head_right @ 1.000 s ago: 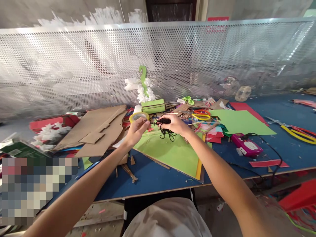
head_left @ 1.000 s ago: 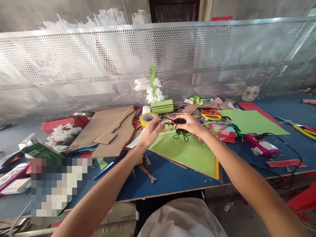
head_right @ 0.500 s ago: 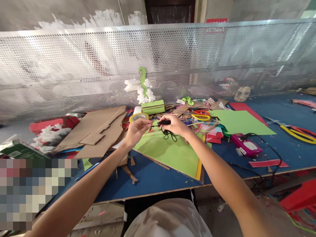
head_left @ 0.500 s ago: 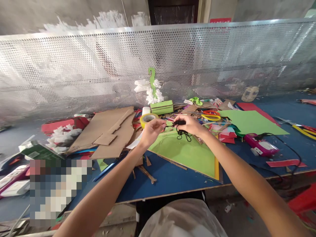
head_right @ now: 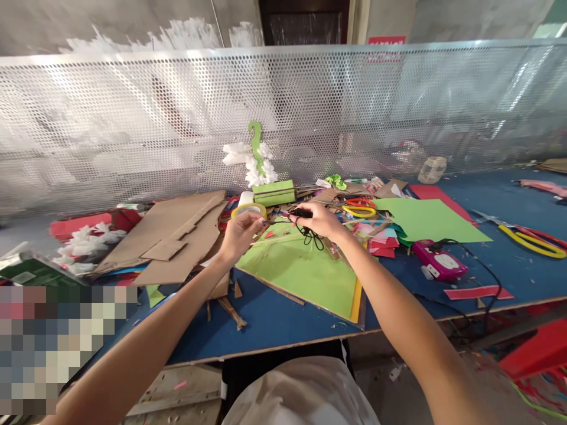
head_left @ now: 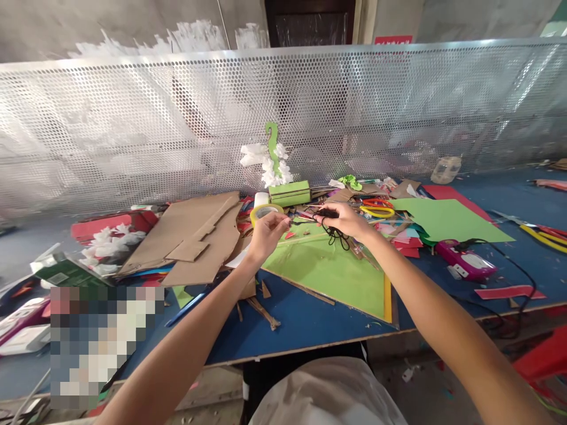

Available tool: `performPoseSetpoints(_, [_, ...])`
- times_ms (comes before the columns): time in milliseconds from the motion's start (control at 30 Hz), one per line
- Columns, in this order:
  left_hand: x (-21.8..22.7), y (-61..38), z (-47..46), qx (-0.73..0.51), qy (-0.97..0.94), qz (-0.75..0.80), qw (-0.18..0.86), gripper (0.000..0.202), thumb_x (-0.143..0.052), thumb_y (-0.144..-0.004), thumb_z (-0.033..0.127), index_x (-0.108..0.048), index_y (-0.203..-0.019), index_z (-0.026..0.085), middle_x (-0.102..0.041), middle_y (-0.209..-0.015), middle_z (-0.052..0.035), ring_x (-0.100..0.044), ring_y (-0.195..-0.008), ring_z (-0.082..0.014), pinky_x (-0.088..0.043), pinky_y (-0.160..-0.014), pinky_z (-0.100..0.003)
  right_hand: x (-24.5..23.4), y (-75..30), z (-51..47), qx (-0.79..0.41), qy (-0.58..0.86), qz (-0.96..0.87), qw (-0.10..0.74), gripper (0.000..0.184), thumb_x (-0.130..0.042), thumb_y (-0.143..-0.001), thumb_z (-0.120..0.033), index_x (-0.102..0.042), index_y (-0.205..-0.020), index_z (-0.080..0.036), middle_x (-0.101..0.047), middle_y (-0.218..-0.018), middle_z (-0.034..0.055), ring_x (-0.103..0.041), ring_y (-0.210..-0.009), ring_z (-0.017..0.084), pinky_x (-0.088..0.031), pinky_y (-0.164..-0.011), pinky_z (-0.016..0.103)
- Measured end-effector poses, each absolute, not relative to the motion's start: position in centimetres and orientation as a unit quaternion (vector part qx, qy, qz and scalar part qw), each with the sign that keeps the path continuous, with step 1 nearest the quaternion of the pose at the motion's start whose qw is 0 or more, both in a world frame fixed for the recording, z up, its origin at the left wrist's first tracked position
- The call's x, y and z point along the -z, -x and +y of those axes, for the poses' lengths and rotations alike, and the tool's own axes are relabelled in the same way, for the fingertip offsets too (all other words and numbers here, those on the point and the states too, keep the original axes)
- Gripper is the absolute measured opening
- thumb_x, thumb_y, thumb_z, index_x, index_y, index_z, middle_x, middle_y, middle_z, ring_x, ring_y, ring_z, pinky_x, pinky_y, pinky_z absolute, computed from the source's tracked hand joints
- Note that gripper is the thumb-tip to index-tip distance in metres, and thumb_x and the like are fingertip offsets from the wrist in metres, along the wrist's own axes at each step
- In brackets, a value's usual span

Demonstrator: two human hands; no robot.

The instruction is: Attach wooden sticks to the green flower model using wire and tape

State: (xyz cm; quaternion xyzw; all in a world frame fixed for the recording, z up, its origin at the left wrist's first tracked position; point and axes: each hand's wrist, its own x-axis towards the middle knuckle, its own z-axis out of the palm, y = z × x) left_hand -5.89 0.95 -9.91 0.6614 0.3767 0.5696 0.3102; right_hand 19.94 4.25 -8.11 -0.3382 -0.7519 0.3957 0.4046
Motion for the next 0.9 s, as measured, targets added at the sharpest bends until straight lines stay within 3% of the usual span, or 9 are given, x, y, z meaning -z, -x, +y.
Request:
performPoseSetpoints(267, [10.4,7.2,2.1,-0.575,-0.664,0.402,0.259,0.038,-0.080,-0.083,0.056,-0.070,-0.084,0.019,-0.065,-0.067,-0.0008,-0.058,-0.059,-0.0137,-0.046,-0.057,-0.026,7.9,-21.4,5.1,-0.399,0.390,-0.693,0.456,0.038,-0.082,-0.077,-0.051,-0.072,-0.094,-0.019,-0.075,-0.086,0.0039,-0.068,-0.083,0.021,-0.052,-0.077,0.033])
performPoseSetpoints(500, [10.6,8.5,3.0,-0.599,-0.651,0.396,0.246,0.039,-0.079,-0.083,0.055,-0.073,-0.089,0.017,-0.074,-0.090,-0.0076,-0.066,-0.077,-0.0170,-0.052,-0.074,-0.029,7.5,-22.7,5.5,-0.431,0.360,-0.647,0.515,0.047,-0.081,-0.077,-0.061,-0.067,-0.092,-0.018,-0.069,-0.086,0.0020,-0.067,-0.080,0.017,-0.049,-0.070,0.027])
performPoseSetpoints(733, [10.4,10.3,3.7,-0.690,-0.543,0.395,0.270,0.040,-0.077,-0.084,0.055,-0.067,-0.096,0.019,-0.066,-0.089,-0.0021,-0.067,-0.081,-0.0150,-0.056,-0.077,-0.027,7.1,-23.9,5.9,-0.454,0.370,-0.580,0.567,0.057,-0.082,-0.070,-0.071,-0.063,-0.085,-0.020,-0.066,-0.081,0.0005,-0.061,-0.071,0.013,-0.048,-0.065,0.026])
performPoseSetpoints(900, [9.8,11.4,4.5,-0.765,-0.425,0.357,0.326,0.039,-0.081,-0.078,0.048,-0.058,-0.095,0.022,-0.061,-0.088,0.0025,-0.071,-0.078,-0.0122,-0.060,-0.081,-0.028,6.8,-24.9,6.3,-0.476,0.376,-0.545,0.579,0.052,-0.078,-0.073,-0.070,-0.064,-0.084,-0.020,-0.068,-0.079,0.0026,-0.052,-0.061,0.012,-0.038,-0.051,0.025])
